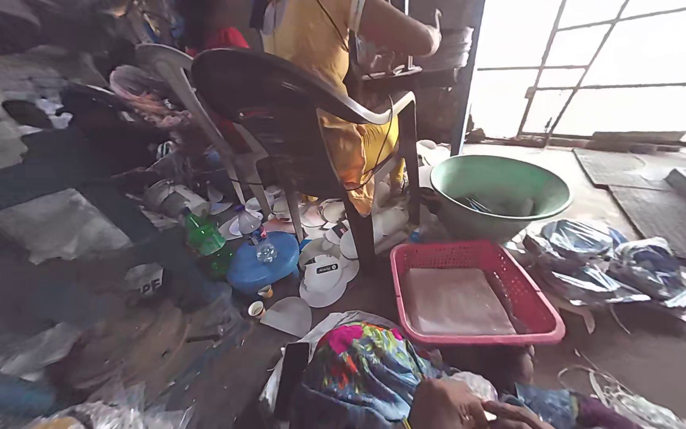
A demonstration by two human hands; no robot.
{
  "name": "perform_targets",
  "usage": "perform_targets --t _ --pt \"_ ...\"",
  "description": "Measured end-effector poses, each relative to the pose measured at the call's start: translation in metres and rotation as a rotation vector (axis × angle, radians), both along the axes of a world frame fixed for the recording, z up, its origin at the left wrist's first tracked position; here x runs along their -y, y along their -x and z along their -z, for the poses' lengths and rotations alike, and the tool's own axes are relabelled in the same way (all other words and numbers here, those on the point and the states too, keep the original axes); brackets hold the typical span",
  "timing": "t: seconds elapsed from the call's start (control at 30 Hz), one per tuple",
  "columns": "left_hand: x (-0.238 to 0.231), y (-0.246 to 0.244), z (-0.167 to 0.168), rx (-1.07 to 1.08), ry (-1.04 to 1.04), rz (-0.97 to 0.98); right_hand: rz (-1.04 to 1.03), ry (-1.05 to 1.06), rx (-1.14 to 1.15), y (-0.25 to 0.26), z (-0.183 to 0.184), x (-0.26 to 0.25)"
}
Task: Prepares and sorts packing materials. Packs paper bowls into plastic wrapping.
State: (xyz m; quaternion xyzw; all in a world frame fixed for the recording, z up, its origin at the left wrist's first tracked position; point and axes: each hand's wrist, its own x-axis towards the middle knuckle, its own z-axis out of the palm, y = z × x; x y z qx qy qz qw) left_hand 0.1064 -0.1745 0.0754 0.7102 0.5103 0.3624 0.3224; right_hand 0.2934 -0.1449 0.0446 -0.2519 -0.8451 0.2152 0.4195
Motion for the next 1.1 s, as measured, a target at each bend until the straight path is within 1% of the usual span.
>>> perform_targets --t 0.07,0.13,0.23,0.3,0.33,0.43,0.5,0.63,0.7,0.8,0.87,0.93,0.97,1.0,1.03,1.07,1.1 --pt "0.003 -0.001 0.003 0.173 0.043 -0.060 0.013 -0.041 0.011 -0.001 -0.002 -0.001" --pt "0.000 0.001 0.007 0.269 0.100 -0.068 0.029 -0.067 0.036 -0.003 -0.003 -0.001" --pt "-0.005 0.006 0.004 0.227 0.153 -0.029 0.065 -0.125 0.025 0.000 -0.001 0.000" --pt "-0.004 0.007 0.006 0.198 0.138 0.000 0.076 -0.166 -0.005 0.001 0.003 0.000" --pt "-0.002 0.008 0.006 0.167 0.112 0.011 0.047 -0.133 -0.032 0.000 0.004 0.000" --pt "0.007 0.007 0.004 0.017 -0.010 0.029 -0.072 0.074 -0.074 -0.005 0.005 0.003" --pt "0.013 0.005 0.005 -0.082 -0.114 0.018 -0.094 0.207 -0.067 -0.007 0.008 0.005" --pt "0.013 -0.003 0.017 -0.205 -0.339 -0.078 0.005 0.506 -0.094 -0.003 0.001 0.006" --pt "0.009 -0.007 0.025 -0.229 -0.448 -0.129 0.074 0.738 -0.104 0.001 -0.010 0.003" --pt "0.004 -0.011 0.037 -0.233 -0.533 -0.171 0.143 1.124 -0.146 0.004 -0.026 -0.006" --pt "0.003 -0.011 0.044 -0.247 -0.584 -0.174 0.170 1.311 -0.177 0.006 -0.032 -0.011" --pt "0.002 -0.009 0.051 -0.250 -0.646 -0.164 0.174 1.440 -0.199 0.008 -0.037 -0.015" --pt "0.002 -0.008 0.053 -0.259 -0.668 -0.154 0.172 1.452 -0.199 0.009 -0.037 -0.016" --pt "0.001 -0.006 0.054 -0.268 -0.671 -0.138 0.151 1.417 -0.185 0.008 -0.036 -0.016" --pt "-0.001 -0.003 0.052 -0.279 -0.644 -0.121 0.107 1.320 -0.142 0.006 -0.033 -0.016" --pt "-0.005 0.001 0.048 -0.270 -0.583 -0.097 0.059 1.165 -0.071 0.002 -0.028 -0.015" --pt "-0.008 0.006 0.044 -0.225 -0.491 -0.065 0.026 0.966 0.006 -0.001 -0.023 -0.013"
